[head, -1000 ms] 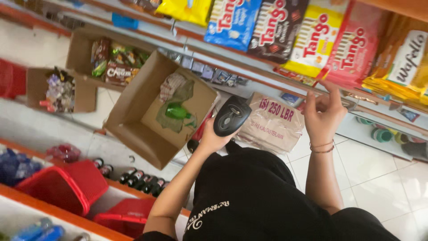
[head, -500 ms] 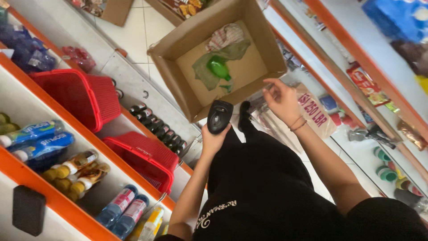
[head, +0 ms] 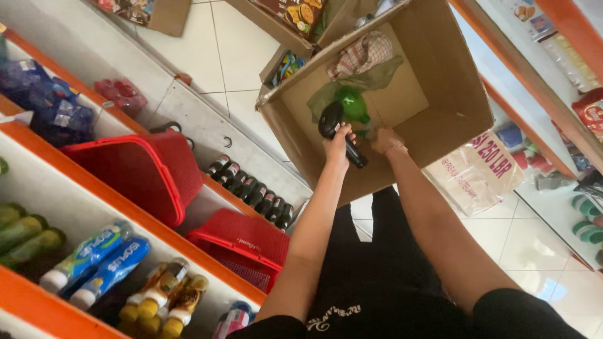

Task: The person scans various snack packages with a handheld scanner and places them onto grocery store shelves, then moves a red plastic crate and a cardboard box to organize more items.

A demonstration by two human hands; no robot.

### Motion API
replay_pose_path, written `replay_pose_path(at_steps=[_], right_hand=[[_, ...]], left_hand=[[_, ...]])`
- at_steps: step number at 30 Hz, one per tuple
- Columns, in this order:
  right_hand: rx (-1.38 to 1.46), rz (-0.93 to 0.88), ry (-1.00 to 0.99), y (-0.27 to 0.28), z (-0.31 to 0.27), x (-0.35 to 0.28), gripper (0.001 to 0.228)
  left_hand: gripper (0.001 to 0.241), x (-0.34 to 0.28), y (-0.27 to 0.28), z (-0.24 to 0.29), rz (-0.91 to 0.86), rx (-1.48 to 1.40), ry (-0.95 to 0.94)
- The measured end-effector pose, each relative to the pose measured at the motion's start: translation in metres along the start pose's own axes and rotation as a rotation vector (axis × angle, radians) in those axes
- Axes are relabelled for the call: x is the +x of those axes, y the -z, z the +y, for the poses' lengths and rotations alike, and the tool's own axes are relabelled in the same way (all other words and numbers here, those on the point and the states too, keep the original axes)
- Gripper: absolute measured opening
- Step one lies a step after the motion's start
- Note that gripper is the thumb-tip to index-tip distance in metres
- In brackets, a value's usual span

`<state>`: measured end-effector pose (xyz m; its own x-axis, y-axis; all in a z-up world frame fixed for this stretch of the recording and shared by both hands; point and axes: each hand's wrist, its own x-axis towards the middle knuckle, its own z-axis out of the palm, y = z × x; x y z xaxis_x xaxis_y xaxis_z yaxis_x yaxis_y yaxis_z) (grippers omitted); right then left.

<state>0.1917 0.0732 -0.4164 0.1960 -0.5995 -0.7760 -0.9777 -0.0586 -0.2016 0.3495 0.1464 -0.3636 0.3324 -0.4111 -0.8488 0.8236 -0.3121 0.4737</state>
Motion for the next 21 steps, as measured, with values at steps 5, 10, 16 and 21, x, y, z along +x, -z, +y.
replay_pose_path(at_steps=[5,10,16,21], right_hand=[[0.084,0.004,0.022,-0.034,-0.015,0.046,0.073],[0.251,0.131,0.042,-0.048,-0.017,0.103,0.11],[0.306,0.059,-0.05,-0.073,-0.003,0.146,0.109],[0.376,0.23,0.068,-0.106,0.006,0.141,0.1]], left_hand=[[0.018,0.104,0.008,-0.024,0.144,0.12,-0.041],[0.03,0.174,0.038,-0.047,0.209,0.586,-0.264],[0.037,0.235,0.05,-0.064,0.18,0.827,-0.324],[0.106,0.26,0.041,-0.079,0.167,0.78,-0.389]])
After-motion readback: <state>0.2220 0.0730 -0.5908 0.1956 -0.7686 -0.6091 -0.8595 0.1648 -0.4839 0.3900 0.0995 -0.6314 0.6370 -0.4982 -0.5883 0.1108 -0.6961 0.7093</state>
